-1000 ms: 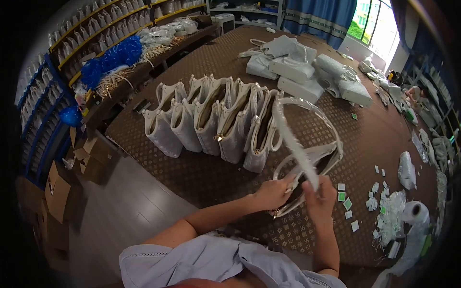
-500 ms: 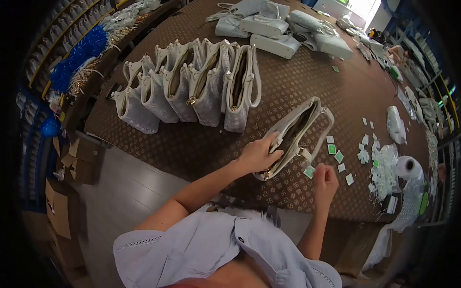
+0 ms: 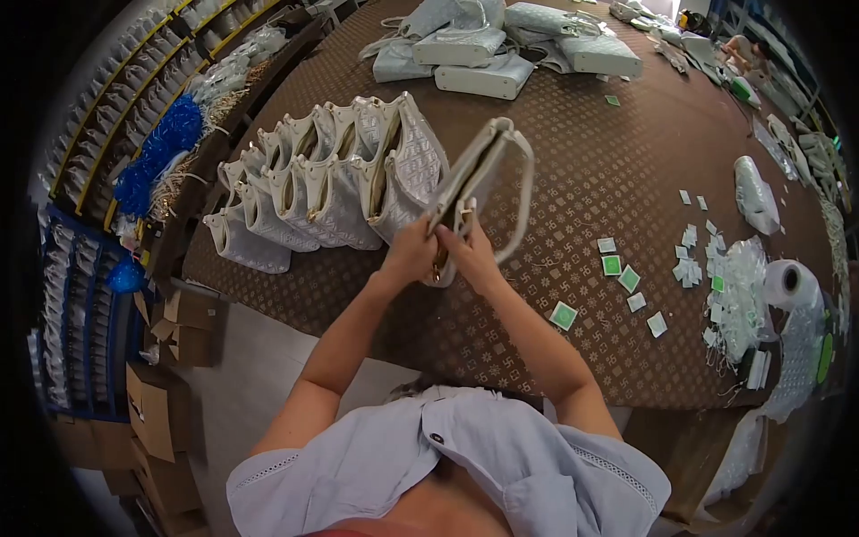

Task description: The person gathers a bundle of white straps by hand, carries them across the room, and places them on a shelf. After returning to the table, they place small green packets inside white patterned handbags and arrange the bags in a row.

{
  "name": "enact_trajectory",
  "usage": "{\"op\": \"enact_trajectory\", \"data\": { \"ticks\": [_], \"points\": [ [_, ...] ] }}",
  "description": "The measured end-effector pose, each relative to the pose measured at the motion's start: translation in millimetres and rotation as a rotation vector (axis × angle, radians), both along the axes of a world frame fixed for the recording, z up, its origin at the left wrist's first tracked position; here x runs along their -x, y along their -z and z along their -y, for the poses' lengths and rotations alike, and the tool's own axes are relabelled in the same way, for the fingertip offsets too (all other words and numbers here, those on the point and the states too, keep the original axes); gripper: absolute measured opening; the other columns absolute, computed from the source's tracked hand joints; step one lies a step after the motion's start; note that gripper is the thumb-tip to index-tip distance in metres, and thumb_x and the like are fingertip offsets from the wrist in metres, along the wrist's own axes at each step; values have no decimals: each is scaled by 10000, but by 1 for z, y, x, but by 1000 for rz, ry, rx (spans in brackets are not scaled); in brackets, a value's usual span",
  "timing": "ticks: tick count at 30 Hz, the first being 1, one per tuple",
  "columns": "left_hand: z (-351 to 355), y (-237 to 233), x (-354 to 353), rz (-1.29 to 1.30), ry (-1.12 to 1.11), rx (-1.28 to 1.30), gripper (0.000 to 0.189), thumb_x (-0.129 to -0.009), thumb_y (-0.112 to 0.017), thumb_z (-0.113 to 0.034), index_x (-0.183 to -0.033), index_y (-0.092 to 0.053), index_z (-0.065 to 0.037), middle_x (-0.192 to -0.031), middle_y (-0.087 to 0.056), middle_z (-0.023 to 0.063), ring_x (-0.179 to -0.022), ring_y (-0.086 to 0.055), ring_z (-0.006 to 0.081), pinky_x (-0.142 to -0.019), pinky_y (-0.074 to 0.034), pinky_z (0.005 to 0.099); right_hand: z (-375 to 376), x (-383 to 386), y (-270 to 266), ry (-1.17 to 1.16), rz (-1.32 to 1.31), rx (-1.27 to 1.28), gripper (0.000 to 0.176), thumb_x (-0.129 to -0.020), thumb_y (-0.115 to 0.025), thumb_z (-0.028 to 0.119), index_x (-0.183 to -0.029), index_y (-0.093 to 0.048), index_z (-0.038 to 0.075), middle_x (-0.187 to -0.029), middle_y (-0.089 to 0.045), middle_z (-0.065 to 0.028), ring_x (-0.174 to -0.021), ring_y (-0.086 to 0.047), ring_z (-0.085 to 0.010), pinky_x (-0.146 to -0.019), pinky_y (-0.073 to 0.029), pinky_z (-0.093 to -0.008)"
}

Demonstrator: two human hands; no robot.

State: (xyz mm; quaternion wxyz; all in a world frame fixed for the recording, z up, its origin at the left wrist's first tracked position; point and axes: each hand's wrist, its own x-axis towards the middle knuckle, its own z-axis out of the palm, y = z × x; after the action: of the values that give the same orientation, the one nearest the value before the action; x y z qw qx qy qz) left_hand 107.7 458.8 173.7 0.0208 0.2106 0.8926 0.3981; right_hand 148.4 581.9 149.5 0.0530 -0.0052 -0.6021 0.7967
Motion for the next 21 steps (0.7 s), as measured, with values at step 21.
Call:
{"op": "enact_trajectory", "data": {
  "ticks": [21],
  "points": [
    [-7, -11, 42, -209, -462, -129, 348, -850, -523, -179, -1098, -511, 65, -1070, -569, 214, -1003, -543, 331, -857, -409, 349, -49, 61, 126, 90, -103, -457, 607, -872, -506, 275, -1379, -226, 96, -1396, -287, -155, -1259, -343, -284, -1001, -311, -324]
  ]
}}
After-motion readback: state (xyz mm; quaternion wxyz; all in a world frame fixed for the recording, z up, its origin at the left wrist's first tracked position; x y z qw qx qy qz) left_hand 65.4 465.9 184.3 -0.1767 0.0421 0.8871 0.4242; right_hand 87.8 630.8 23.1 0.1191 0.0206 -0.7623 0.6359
